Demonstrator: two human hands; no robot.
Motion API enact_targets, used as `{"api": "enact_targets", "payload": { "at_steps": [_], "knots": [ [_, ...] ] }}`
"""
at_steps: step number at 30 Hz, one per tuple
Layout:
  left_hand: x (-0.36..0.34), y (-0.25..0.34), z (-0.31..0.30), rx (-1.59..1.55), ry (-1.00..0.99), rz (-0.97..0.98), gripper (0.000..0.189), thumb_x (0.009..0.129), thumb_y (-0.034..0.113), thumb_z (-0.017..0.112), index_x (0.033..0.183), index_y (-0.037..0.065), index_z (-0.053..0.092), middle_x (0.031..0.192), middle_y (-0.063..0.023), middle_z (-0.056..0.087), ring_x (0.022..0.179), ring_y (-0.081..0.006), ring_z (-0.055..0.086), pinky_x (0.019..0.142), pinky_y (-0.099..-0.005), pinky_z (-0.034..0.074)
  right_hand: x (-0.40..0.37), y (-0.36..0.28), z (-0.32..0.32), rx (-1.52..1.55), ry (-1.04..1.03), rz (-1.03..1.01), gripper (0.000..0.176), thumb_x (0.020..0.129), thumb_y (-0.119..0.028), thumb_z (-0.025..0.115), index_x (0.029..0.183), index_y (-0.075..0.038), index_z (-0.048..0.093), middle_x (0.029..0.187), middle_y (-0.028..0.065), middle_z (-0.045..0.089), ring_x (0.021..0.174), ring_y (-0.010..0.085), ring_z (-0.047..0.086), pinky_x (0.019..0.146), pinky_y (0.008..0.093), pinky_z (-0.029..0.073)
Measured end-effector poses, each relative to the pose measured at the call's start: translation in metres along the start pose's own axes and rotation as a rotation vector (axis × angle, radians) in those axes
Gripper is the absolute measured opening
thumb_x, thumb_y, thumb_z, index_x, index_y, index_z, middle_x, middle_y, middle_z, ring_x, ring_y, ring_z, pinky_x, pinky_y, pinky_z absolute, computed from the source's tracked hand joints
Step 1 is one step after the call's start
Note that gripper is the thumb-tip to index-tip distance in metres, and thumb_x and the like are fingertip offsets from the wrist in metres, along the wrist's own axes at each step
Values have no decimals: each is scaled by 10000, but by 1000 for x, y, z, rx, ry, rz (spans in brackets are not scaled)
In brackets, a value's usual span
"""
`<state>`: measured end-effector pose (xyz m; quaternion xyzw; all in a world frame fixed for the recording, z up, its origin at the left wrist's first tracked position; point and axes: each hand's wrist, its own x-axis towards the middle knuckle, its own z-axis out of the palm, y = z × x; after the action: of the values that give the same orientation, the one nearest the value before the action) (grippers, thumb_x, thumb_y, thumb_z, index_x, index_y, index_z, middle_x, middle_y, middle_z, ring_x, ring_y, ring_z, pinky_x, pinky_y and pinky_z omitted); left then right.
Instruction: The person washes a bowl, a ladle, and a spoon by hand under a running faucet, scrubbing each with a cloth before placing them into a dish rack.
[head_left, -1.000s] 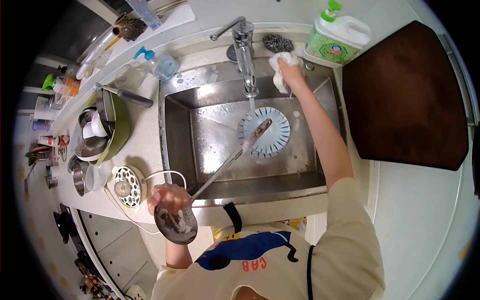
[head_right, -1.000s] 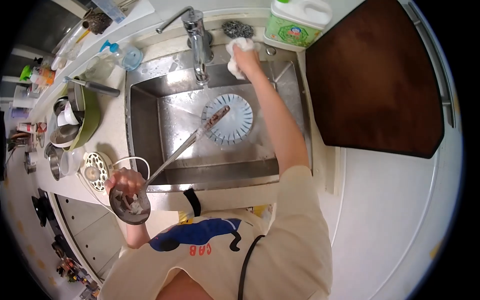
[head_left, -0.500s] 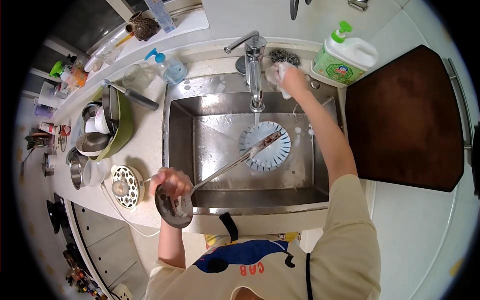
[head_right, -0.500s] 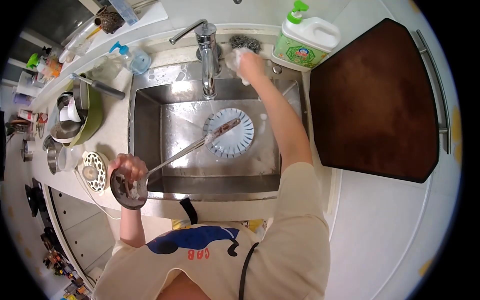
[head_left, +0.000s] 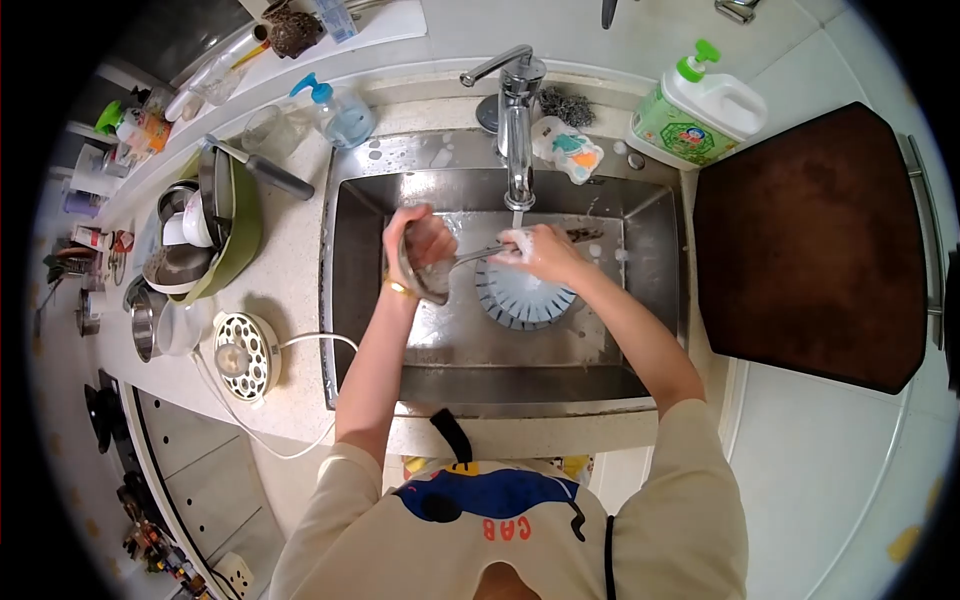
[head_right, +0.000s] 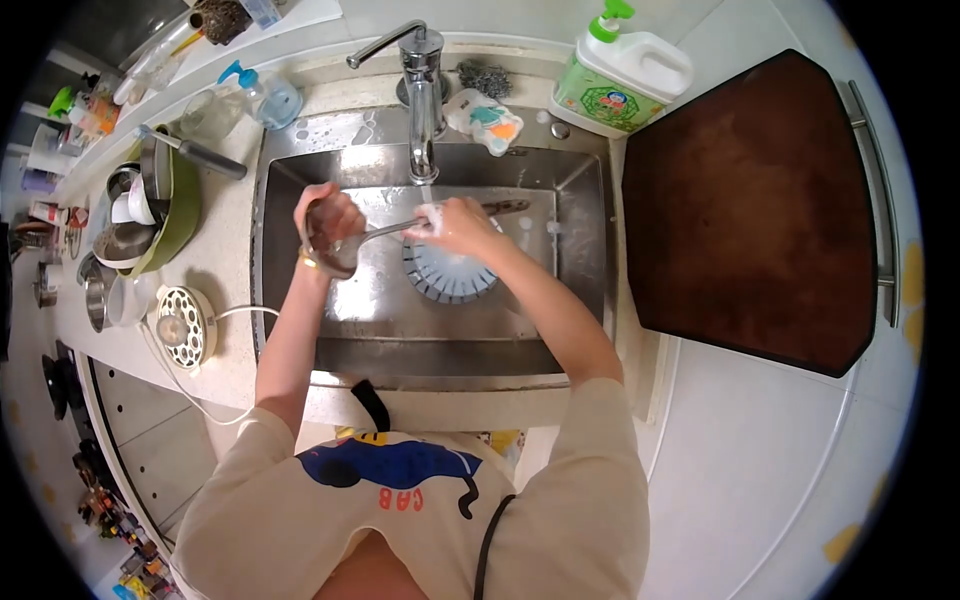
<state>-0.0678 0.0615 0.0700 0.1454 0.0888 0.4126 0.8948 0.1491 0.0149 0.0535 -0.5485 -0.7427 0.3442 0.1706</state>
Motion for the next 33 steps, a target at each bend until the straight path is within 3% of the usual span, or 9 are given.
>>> {"api": "enact_targets", "payload": {
  "at_steps": [2, 4, 6, 7, 17, 21, 24, 27, 33],
  "knots": [
    [10, -5, 3, 42, 95, 23, 331, 822, 227, 430, 521, 134, 329, 438, 28, 307, 395, -85, 309, 419, -236, 230, 5, 20, 5, -363, 35, 53, 319, 753, -416, 574, 914, -148, 635, 734, 141, 625, 718, 283, 616, 663, 389, 470],
    [17, -1, -1, -47, -244, -57, 297, 852, 248, 398, 603, 93, 443, 608, -50, 517, 562, -166, 499, 537, -267, 397, -3, 14, -2, -429, 40, 76, 298, 740, -393, 587, 870, -131, 641, 733, 127, 630, 703, 280, 617, 625, 392, 470],
    [6, -7, 5, 16, 359, -60, 268, 838, 284, 435, 857, 46, 557, 854, -127, 585, 846, -230, 576, 751, -323, 465, -15, 16, -2, -582, 36, 287, 276, 739, -374, 597, 869, -131, 617, 701, 142, 619, 689, 310, 606, 636, 393, 468],
    [3, -7, -13, -12, 273, -157, 372, 842, 294, 449, 1109, 42, 511, 1099, -144, 541, 1051, -257, 513, 916, -389, 401, -22, 18, -2, -584, 33, 290, 276, 739, -374, 597, 869, -131, 617, 701, 142, 619, 689, 310, 606, 636, 393, 468],
    [46, -106, -128, 932, 441, -89, 316, 795, 302, 609, 969, 41, 633, 870, -52, 636, 753, -184, 592, 682, -301, 457, -94, -10, -34, -875, 175, 203, 113, 758, -151, 549, 723, -74, 623, 631, 84, 595, 606, 253, 600, 565, 347, 467],
    [61, -120, -79, 1413, 419, -161, 419, 738, 400, 654, 908, 18, 638, 857, -114, 633, 678, -206, 600, 586, -318, 467, -113, -43, -48, -915, 233, 368, 141, 765, -162, 541, 733, -47, 616, 680, 97, 577, 672, 248, 591, 584, 348, 467],
    [60, -99, -31, 1254, 472, -464, 421, 744, 381, 645, 948, 13, 622, 851, -96, 632, 681, -211, 602, 590, -346, 489, -125, -24, -40, -855, 233, 397, 149, 805, -198, 541, 860, -101, 640, 742, 77, 575, 696, 260, 580, 598, 364, 455],
    [66, -110, -112, 944, 340, -465, 338, 797, 238, 591, 1058, 24, 575, 928, -71, 612, 807, -195, 594, 715, -340, 492, -127, -20, -36, -785, 167, 391, 182, 813, -193, 534, 964, -157, 629, 775, 70, 572, 724, 256, 580, 594, 367, 457],
    [37, -88, -63, 345, 321, -184, 337, 810, 23, 506, 1145, 47, 497, 984, -61, 575, 892, -170, 560, 738, -308, 472, -112, -35, -27, -633, 257, 435, 220, 826, -213, 517, 1015, -150, 612, 804, 89, 585, 719, 277, 591, 608, 373, 465]
  ]
}}
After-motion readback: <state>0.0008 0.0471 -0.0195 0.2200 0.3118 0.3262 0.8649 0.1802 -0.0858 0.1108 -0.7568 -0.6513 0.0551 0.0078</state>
